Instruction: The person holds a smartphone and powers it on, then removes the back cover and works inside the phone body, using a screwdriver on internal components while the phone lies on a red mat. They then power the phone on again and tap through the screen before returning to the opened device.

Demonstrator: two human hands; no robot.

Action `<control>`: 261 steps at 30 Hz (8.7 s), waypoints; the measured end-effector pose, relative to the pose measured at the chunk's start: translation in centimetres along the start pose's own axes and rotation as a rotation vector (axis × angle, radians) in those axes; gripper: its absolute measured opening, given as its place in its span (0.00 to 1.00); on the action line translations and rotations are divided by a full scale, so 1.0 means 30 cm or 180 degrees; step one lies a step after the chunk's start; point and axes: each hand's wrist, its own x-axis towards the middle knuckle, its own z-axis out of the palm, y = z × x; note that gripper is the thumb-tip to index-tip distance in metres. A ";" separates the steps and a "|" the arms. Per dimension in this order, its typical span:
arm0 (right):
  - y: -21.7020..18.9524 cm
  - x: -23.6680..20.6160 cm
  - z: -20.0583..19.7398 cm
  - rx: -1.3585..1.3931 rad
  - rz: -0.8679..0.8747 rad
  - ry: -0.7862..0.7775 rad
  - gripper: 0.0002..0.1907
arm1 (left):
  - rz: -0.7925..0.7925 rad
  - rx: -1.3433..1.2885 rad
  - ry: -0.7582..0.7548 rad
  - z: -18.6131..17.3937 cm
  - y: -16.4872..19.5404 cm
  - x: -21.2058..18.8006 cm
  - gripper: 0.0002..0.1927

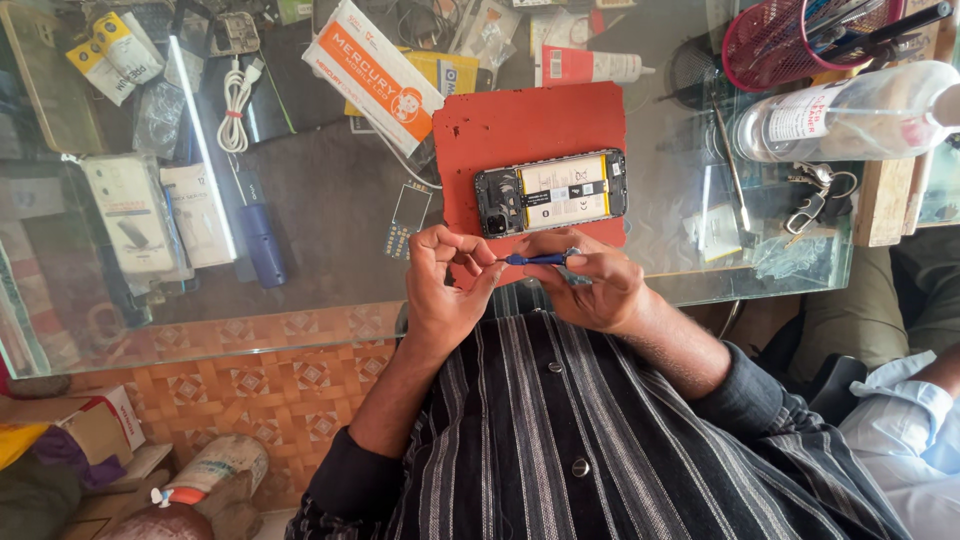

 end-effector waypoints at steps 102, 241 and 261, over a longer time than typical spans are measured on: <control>0.000 0.111 0.061 -0.0652 0.0751 -0.0858 0.09 | 0.0321 0.1737 -0.0424 -0.054 0.059 0.138 0.41; 0.053 0.117 0.010 -0.0155 0.0264 0.0633 0.38 | 0.0316 -0.0127 -0.0065 -0.050 -0.023 0.214 0.17; 0.056 0.136 0.011 -0.0183 -0.0006 0.0316 0.36 | 0.0159 -0.0126 -0.0307 -0.014 -0.009 0.194 0.22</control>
